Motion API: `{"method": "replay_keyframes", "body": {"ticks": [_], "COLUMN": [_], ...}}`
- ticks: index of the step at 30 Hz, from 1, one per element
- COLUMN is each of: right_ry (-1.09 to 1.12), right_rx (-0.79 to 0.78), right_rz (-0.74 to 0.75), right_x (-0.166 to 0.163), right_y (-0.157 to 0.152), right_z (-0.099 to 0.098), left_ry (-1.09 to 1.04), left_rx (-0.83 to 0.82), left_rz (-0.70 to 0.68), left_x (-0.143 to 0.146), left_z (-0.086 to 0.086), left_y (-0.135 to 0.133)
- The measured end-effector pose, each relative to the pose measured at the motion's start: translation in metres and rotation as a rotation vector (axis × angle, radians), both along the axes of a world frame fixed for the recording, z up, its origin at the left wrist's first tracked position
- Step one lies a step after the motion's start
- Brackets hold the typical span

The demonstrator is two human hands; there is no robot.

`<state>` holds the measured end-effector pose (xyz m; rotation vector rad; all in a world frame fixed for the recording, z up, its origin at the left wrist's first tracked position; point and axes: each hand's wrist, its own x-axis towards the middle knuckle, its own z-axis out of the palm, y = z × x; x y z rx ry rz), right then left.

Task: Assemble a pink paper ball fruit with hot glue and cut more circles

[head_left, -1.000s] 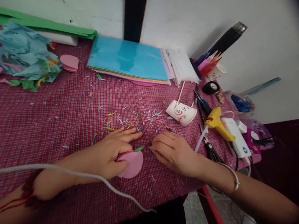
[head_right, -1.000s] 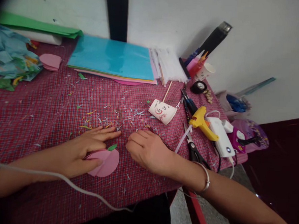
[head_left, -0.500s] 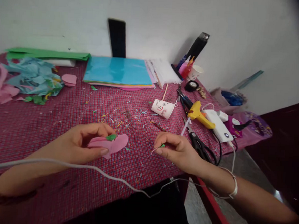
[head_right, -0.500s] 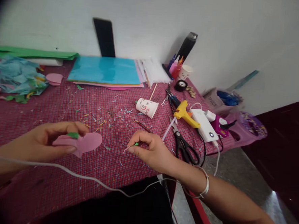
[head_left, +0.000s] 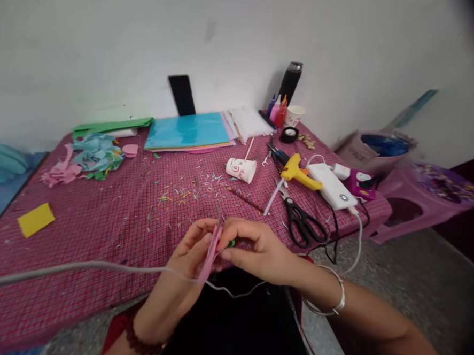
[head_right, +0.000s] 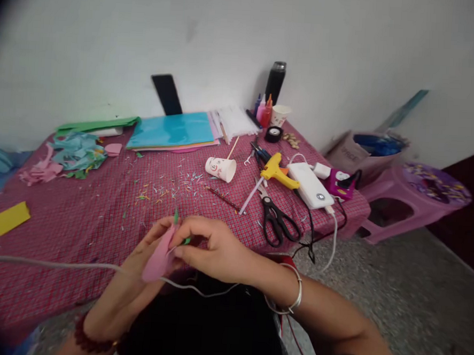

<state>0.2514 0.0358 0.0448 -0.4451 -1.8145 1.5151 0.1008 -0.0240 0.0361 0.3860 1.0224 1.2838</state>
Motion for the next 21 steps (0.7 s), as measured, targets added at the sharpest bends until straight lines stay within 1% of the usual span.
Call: {"method": "replay_keyframes", "body": {"ticks": [2, 4, 6, 8, 11, 14, 17, 19, 21], "right_ry": [-0.049, -0.100, -0.159, -0.216, -0.299, -0.380, -0.411, -0.358, -0.295], "right_rx": [0.052, 0.100, 0.126, 0.128, 0.103, 0.079, 0.034, -0.024, -0.071], "right_rz": [-0.044, -0.087, -0.135, -0.169, -0.190, -0.187, -0.163, -0.158, -0.166], "right_x": [0.004, 0.008, 0.010, 0.011, 0.008, 0.001, -0.004, -0.005, -0.005], "right_y": [-0.004, -0.006, -0.006, -0.004, 0.001, 0.008, 0.014, 0.019, 0.023], "right_z": [0.002, 0.002, 0.001, -0.003, -0.009, -0.017, -0.022, -0.020, -0.015], "left_ry": [0.032, 0.054, 0.032, 0.016, 0.084, 0.161, 0.152, 0.124, 0.122], "left_rx": [0.010, 0.014, 0.031, 0.075, 0.173, 0.146, 0.042, -0.029, -0.072], "left_rz": [0.060, 0.083, 0.044, -0.028, -0.100, -0.127, -0.016, 0.081, 0.130], "left_x": [0.010, 0.014, 0.013, 0.008, -0.001, -0.005, -0.002, 0.000, 0.002], "left_z": [-0.005, -0.011, -0.017, -0.024, -0.035, -0.044, -0.045, -0.041, -0.038], "left_y": [-0.001, -0.003, -0.007, -0.012, -0.017, -0.015, -0.006, 0.001, 0.005]}}
